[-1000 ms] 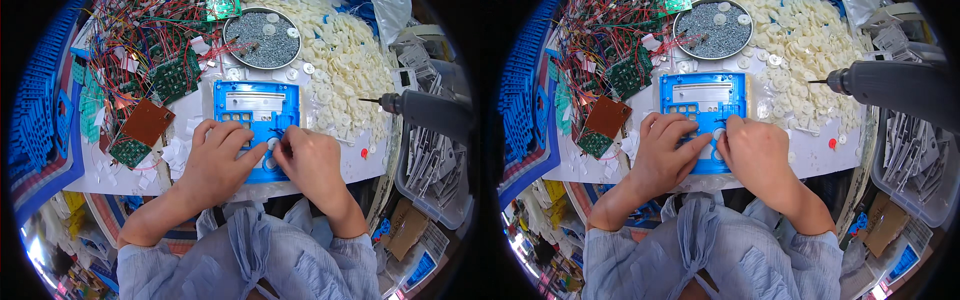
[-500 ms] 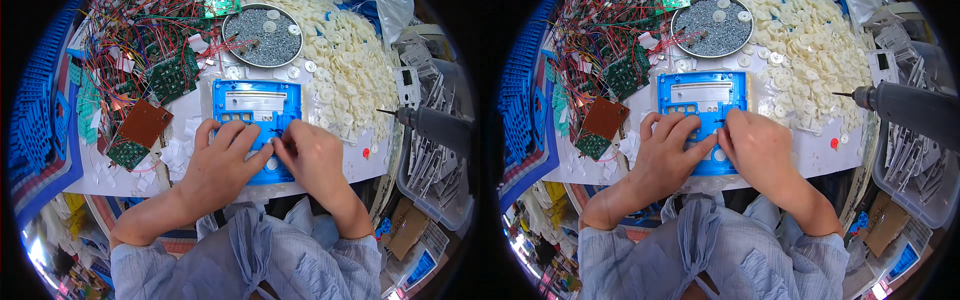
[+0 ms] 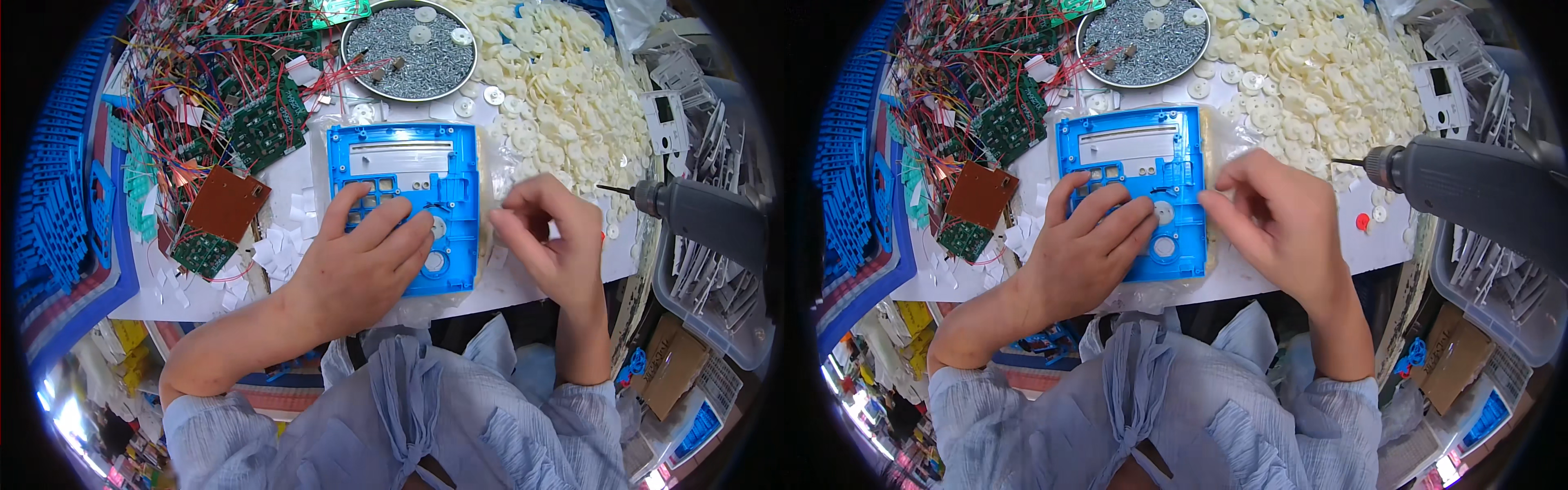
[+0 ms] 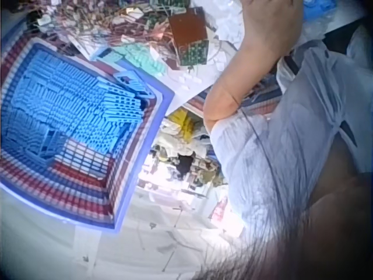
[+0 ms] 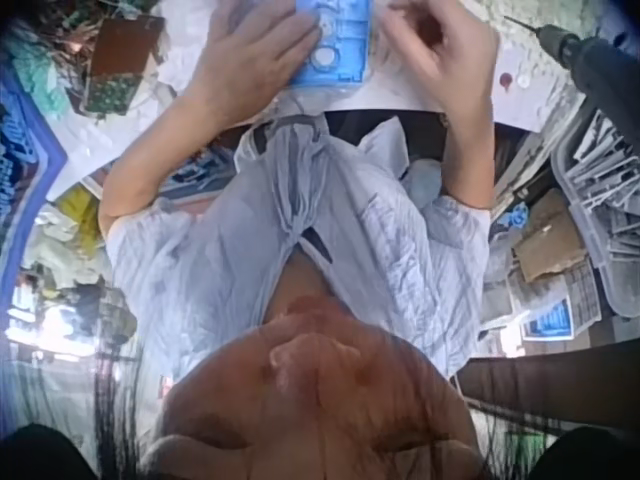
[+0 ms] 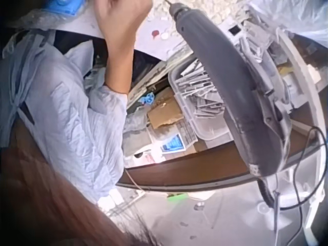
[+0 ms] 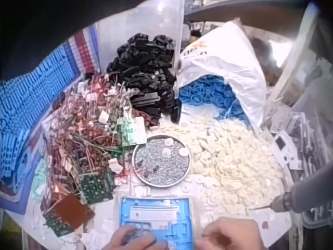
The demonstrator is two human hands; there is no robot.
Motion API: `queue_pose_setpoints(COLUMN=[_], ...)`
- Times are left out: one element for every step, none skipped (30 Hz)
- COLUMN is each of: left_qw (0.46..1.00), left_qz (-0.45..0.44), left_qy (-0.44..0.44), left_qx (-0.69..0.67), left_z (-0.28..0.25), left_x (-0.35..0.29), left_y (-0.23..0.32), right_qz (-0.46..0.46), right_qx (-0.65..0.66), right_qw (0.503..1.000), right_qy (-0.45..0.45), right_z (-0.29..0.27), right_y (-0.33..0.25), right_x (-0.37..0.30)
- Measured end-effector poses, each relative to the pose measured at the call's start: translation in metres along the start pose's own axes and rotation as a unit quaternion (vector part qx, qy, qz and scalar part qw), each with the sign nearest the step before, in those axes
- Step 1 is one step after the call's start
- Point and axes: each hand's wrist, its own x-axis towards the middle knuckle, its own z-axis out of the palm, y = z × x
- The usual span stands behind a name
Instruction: Assembling the internal components and outer shells of handheld electronic toy devices.
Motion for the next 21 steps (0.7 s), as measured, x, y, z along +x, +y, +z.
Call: queue_pose_setpoints(left_qw=[1.0, 1.0, 1.0, 1.0, 1.0, 0.999, 0.999, 0.999, 0.999, 0.999, 0.999, 0.999, 0.999, 0.999, 0.999, 0.999, 0.999, 0.998, 0.998, 0.997, 0.997], left_qz=[0.006, 0.009, 0.012, 0.016, 0.022, 0.028, 0.032, 0.036, 0.04, 0.042, 0.037, 0.033, 0.028, 0.027, 0.026, 0.025, 0.028, 0.031, 0.034, 0.038, 0.042], left_qy=[-0.005, -0.002, 0.0, 0.003, -0.003, -0.008, -0.013, -0.018, -0.023, -0.028, -0.03, -0.032, -0.034, -0.035, -0.037, -0.038, -0.044, -0.05, -0.055, -0.06, -0.065], left_qx=[0.002, -0.002, -0.005, -0.009, -0.013, -0.017, -0.02, -0.014, -0.007, 0.001, 0.005, 0.008, 0.011, 0.012, 0.013, 0.014, 0.016, 0.018, 0.02, 0.013, 0.005], left_z=[0.0, 0.0, 0.002, 0.002, 0.001, -0.001, -0.002, -0.002, -0.001, -0.002, -0.003, -0.004, -0.004, -0.004, -0.002, -0.002, -0.002, -0.002, -0.004, -0.006, -0.007], left_x=[0.001, 0.001, 0.0, 0.001, 0.002, 0.003, 0.003, 0.004, 0.004, 0.003, 0.004, 0.004, 0.004, 0.003, 0.003, 0.002, 0.001, 0.001, 0.002, 0.004, 0.006], left_y=[-0.001, -0.002, -0.003, -0.004, -0.004, -0.004, -0.004, -0.004, -0.004, -0.003, -0.001, 0.0, 0.002, 0.003, 0.003, 0.004, 0.005, 0.005, 0.005, 0.004, 0.002], right_qz=[0.002, 0.003, 0.005, 0.007, 0.006, 0.005, 0.003, 0.005, 0.006, 0.006, 0.006, 0.006, 0.006, 0.0, -0.005, -0.011, -0.018, -0.026, -0.035, -0.028, -0.031], right_qx=[-0.005, -0.01, -0.014, -0.007, -0.009, -0.011, -0.013, -0.021, -0.03, -0.037, -0.036, -0.035, -0.035, -0.037, -0.04, -0.043, -0.05, -0.056, -0.063, -0.059, -0.009], right_qw=[1.0, 1.0, 0.999, 0.999, 0.999, 0.999, 0.998, 0.998, 0.998, 0.998, 0.998, 0.998, 0.998, 0.998, 0.998, 0.997, 0.995, 0.993, 0.99, 0.985, 0.973], right_qy=[0.01, 0.02, 0.029, 0.04, 0.045, 0.05, 0.054, 0.053, 0.05, 0.048, 0.049, 0.051, 0.052, 0.054, 0.056, 0.058, 0.079, 0.1, 0.121, 0.162, 0.227], right_z=[-0.005, -0.009, -0.011, -0.013, -0.014, -0.015, -0.016, -0.018, -0.019, -0.021, -0.021, -0.021, -0.022, -0.023, -0.024, -0.025, -0.027, -0.031, -0.035, -0.042, -0.047], right_y=[0.002, 0.003, 0.004, 0.005, 0.006, 0.008, 0.009, 0.01, 0.01, 0.01, 0.009, 0.008, 0.007, 0.006, 0.006, 0.005, 0.004, 0.005, 0.004, 0.007, 0.008], right_x=[-0.007, -0.014, -0.02, -0.025, -0.029, -0.032, -0.035, -0.035, -0.035, -0.035, -0.034, -0.033, -0.032, -0.031, -0.031, -0.03, -0.029, -0.028, -0.027, -0.027, -0.024])
